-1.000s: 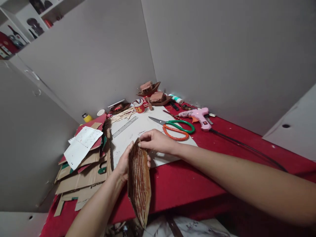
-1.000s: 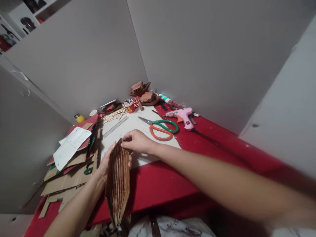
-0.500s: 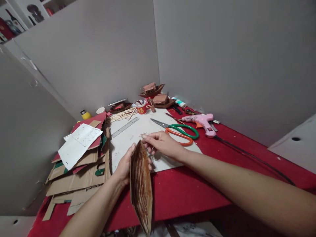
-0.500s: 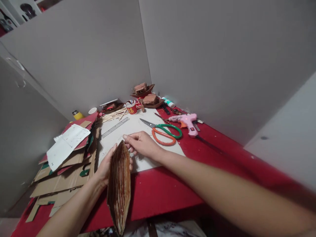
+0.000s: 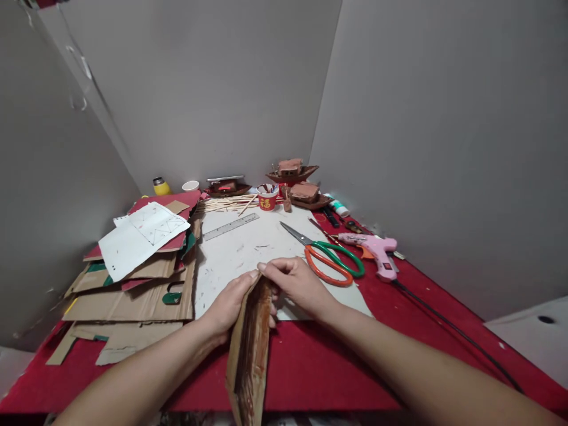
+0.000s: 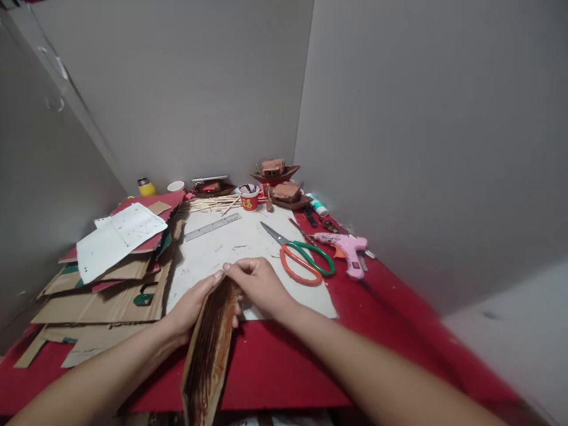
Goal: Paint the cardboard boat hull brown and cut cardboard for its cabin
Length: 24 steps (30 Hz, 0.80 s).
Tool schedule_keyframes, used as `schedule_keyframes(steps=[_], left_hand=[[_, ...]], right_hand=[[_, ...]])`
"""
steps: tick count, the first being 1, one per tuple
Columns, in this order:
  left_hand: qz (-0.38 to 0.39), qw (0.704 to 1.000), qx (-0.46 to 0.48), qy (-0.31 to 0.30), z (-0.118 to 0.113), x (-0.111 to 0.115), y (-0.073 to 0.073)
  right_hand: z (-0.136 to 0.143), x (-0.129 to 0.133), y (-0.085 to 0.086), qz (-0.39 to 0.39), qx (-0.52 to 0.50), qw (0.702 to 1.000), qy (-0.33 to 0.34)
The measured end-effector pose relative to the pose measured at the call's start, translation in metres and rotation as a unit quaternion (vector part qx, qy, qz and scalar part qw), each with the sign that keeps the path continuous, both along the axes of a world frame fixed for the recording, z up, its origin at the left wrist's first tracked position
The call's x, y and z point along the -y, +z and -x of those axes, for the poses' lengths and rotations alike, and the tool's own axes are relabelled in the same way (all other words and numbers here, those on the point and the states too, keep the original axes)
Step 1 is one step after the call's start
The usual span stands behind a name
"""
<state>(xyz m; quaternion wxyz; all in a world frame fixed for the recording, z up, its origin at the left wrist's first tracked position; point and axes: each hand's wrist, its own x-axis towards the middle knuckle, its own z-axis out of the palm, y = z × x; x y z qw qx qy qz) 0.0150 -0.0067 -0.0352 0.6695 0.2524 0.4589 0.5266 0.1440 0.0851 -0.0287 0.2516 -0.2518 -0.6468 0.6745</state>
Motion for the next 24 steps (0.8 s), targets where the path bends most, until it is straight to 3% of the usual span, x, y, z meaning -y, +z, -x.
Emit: schedule_keyframes(steps=[4, 7, 15, 24], left_hand=[[0.031, 0.997, 0.056, -0.032, 0.011, -0.005, -0.002], [0.034, 0.996, 0.076, -0.026, 0.015, -0.008, 0.0], [0.039, 0.994, 0.093, -0.033, 0.01, -0.011, -0.003], [0.047, 0.996, 0.074, -0.025, 0.003, -0.012, -0.002]], right_hand=[[-0.004, -0.006, 0.002, 0.007, -0.022, 1.0, -0.018], [-0.005, -0.005, 0.006, 0.029, -0.031, 0.999, 0.006], [0.002, 0.001, -0.001, 0.088, -0.051, 0.993, 0.066], [0.001, 0.007, -0.006, 0.089, -0.056, 0.993, 0.045]])
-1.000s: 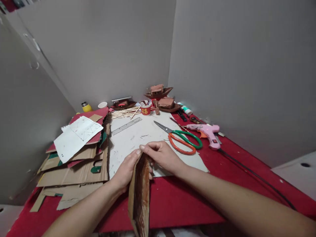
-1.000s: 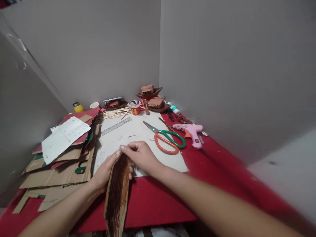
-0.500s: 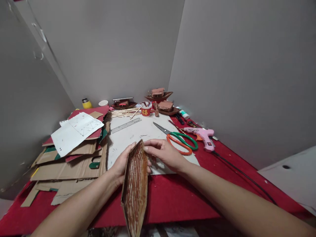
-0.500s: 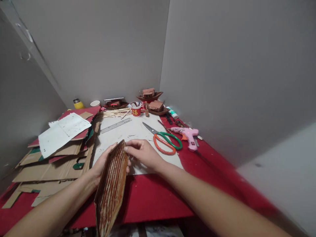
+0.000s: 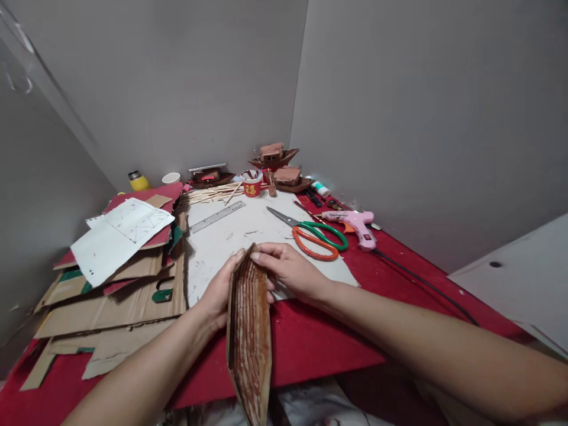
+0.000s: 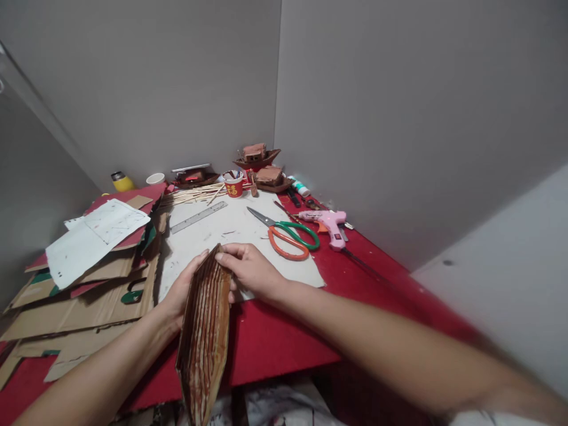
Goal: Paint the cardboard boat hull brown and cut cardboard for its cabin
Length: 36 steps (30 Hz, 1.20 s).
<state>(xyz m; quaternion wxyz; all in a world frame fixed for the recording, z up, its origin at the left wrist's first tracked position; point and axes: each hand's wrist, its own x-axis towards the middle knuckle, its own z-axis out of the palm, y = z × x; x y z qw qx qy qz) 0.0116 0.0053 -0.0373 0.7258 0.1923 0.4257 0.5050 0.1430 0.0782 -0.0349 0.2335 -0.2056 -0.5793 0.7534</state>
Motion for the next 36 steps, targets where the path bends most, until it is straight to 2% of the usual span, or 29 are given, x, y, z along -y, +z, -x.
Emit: schedule_keyframes(steps=[7, 12, 17, 22, 28, 36], left_hand=[[-0.004, 0.999, -0.05, 0.011, -0.007, -0.002, 0.0], [-0.056, 0.988, -0.136, 0.047, -0.008, -0.005, 0.0], [-0.145, 0.95, -0.255, 0.104, 0.008, -0.006, 0.008], [-0.194, 0.909, -0.353, 0.112, 0.017, -0.003, 0.017], [-0.226, 0.872, -0.418, 0.12, 0.017, -0.002, 0.017], [-0.232, 0.85, -0.459, 0.113, 0.017, -0.002, 0.018]], right_hand=[[0.006, 0.004, -0.011, -0.039, 0.033, 0.996, -0.071], [0.006, 0.001, -0.005, -0.094, 0.041, 0.989, -0.108], [0.0, -0.011, 0.004, -0.189, 0.039, 0.978, -0.078], [-0.003, -0.014, 0.002, -0.244, 0.067, 0.966, -0.05], [-0.002, -0.013, 0.001, -0.239, 0.088, 0.967, -0.02], [-0.001, -0.013, -0.002, -0.23, 0.106, 0.967, -0.024]])
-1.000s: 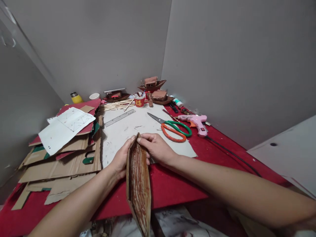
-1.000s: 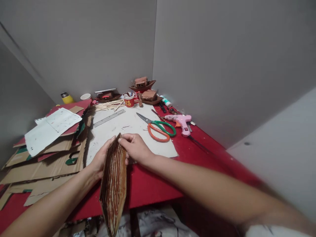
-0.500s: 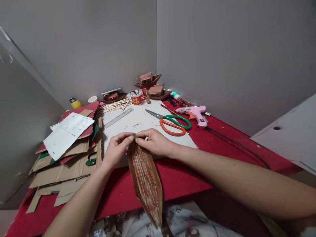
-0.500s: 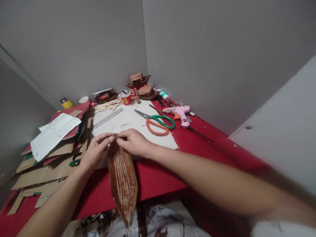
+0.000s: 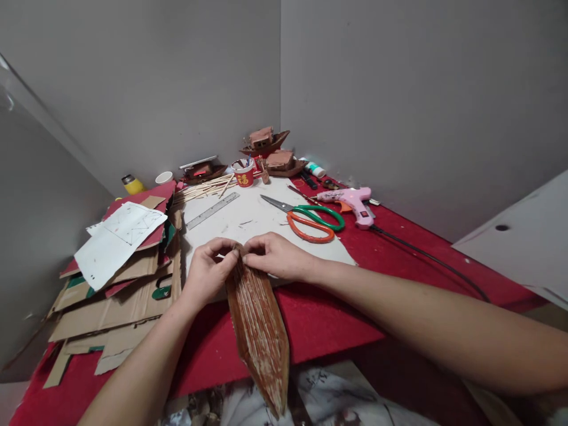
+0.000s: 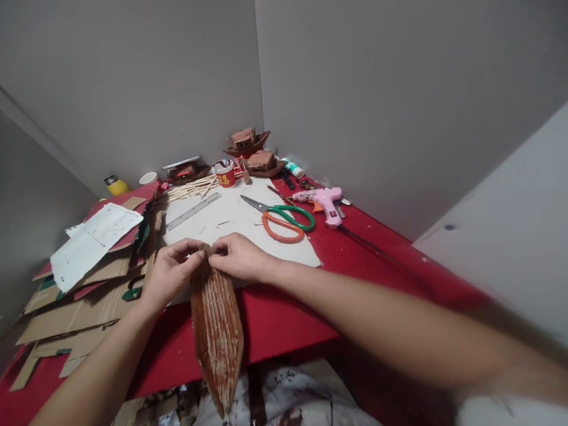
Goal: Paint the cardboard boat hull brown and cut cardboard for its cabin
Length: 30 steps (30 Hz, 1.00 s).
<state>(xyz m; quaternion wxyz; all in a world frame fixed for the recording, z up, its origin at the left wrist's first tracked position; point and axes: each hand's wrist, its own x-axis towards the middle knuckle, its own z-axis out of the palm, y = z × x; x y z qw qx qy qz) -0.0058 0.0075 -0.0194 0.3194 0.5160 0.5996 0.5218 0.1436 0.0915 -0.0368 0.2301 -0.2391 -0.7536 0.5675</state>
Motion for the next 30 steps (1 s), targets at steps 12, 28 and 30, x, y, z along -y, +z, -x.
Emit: schedule_keyframes(steps=[12, 28, 30], left_hand=[[-0.014, 0.994, -0.096, -0.042, 0.002, 0.003, 0.005], [0.011, 0.993, -0.099, -0.059, 0.007, 0.0, 0.007], [0.023, 0.995, -0.079, -0.056, 0.009, -0.002, 0.005]], right_hand=[[0.001, 0.007, 0.002, 0.014, -0.01, 1.0, -0.008], [0.002, 0.002, 0.001, 0.033, -0.015, 0.999, -0.006], [0.001, 0.0, 0.002, 0.035, -0.018, 0.999, -0.008]])
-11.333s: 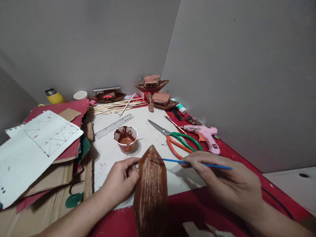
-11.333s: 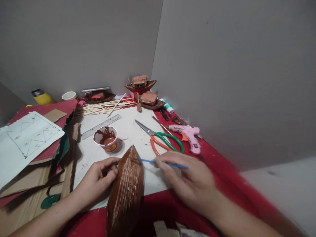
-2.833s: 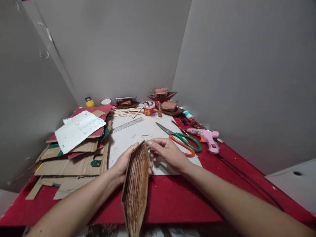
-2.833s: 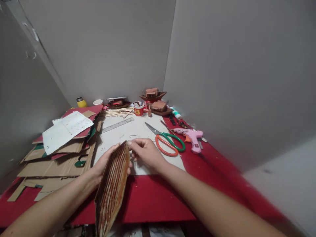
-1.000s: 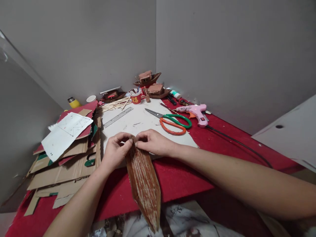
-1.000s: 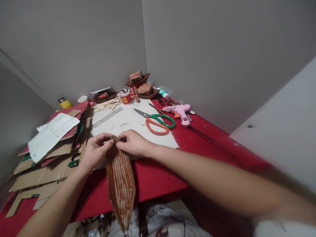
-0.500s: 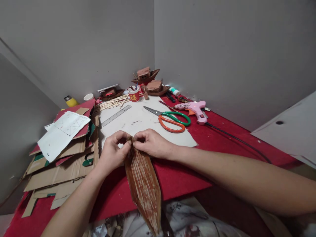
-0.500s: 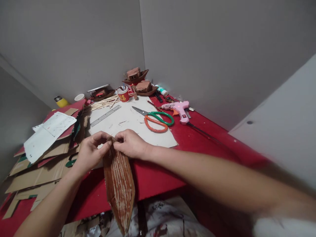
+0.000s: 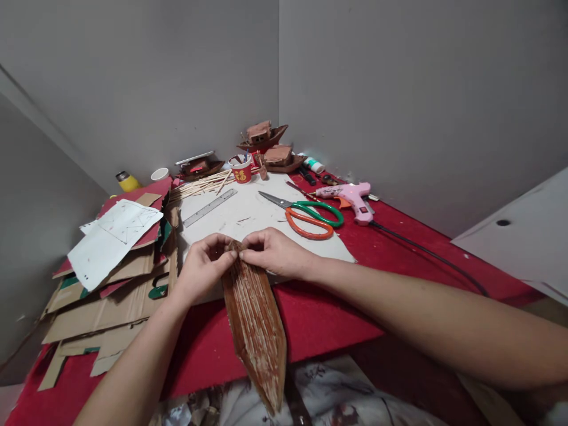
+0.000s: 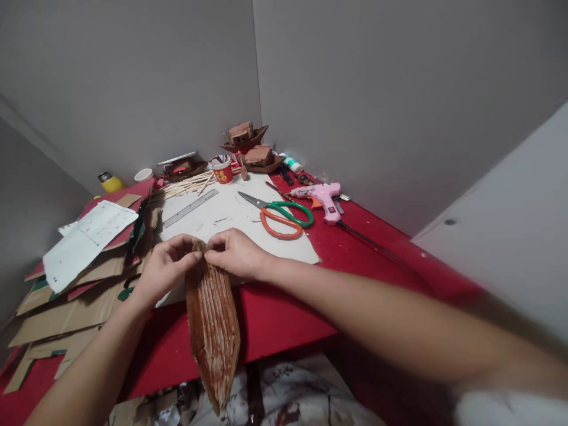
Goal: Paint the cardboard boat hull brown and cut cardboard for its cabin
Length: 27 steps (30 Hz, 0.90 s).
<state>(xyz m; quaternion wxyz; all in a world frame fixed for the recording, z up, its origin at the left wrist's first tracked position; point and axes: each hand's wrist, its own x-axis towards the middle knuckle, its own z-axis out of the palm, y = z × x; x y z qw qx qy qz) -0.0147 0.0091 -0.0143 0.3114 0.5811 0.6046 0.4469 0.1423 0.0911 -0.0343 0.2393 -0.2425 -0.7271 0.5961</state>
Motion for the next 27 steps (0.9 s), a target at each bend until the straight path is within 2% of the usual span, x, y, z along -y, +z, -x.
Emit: schedule_keyframes(steps=[7, 15, 21, 27], left_hand=[[-0.001, 0.999, 0.016, 0.038, -0.004, 0.0, -0.005], [-0.006, 1.0, -0.012, 0.027, -0.003, 0.001, -0.002], [-0.031, 0.997, -0.063, 0.032, -0.007, 0.004, -0.003], [-0.076, 0.983, -0.161, 0.053, -0.016, 0.008, 0.0]], right_hand=[[-0.002, -0.003, -0.001, 0.0, 0.001, 1.0, 0.011], [-0.002, -0.003, -0.002, -0.027, 0.004, 1.0, 0.006], [-0.003, 0.0, -0.002, -0.065, 0.004, 0.998, -0.011], [-0.004, 0.004, -0.005, -0.12, 0.003, 0.992, -0.035]])
